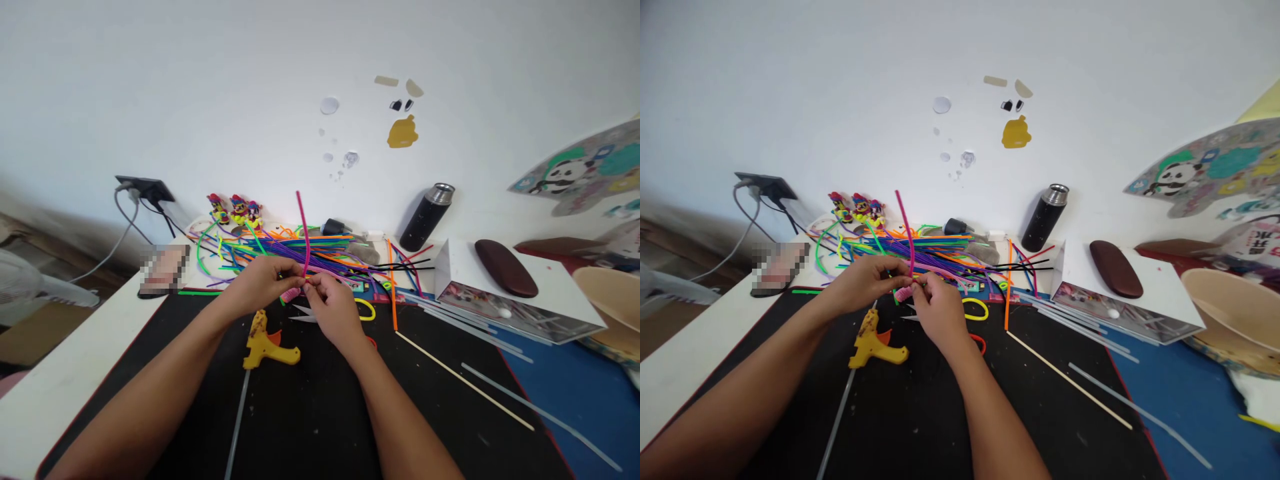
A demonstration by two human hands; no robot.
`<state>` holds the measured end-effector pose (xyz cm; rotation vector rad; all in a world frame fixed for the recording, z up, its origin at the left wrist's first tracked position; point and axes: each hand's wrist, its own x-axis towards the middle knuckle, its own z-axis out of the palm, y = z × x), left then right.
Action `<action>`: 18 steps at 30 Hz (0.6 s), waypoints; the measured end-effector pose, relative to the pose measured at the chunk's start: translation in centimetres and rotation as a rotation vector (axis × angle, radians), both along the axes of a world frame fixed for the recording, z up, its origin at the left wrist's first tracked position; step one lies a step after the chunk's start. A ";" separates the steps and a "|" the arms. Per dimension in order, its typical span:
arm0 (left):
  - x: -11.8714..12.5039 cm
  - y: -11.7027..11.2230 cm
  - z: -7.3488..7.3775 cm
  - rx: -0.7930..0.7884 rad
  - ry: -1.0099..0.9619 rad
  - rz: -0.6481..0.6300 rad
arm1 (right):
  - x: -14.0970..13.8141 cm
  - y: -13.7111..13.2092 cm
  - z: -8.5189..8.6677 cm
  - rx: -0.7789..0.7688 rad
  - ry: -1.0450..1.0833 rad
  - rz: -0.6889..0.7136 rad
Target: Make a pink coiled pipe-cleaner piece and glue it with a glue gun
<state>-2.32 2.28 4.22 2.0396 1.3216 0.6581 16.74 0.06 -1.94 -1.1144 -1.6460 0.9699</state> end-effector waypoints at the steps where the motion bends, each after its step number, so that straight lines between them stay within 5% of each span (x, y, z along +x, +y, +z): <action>1: -0.1 0.0 0.1 0.007 0.028 -0.010 | 0.0 0.0 0.0 0.005 -0.015 0.001; 5: -0.3 0.1 0.1 -0.018 0.045 -0.021 | -0.2 0.0 -0.3 -0.023 0.008 0.003; 18: 1.3 0.2 -1.1 -0.336 -0.514 0.107 | -0.4 -0.2 0.2 -0.172 0.329 0.003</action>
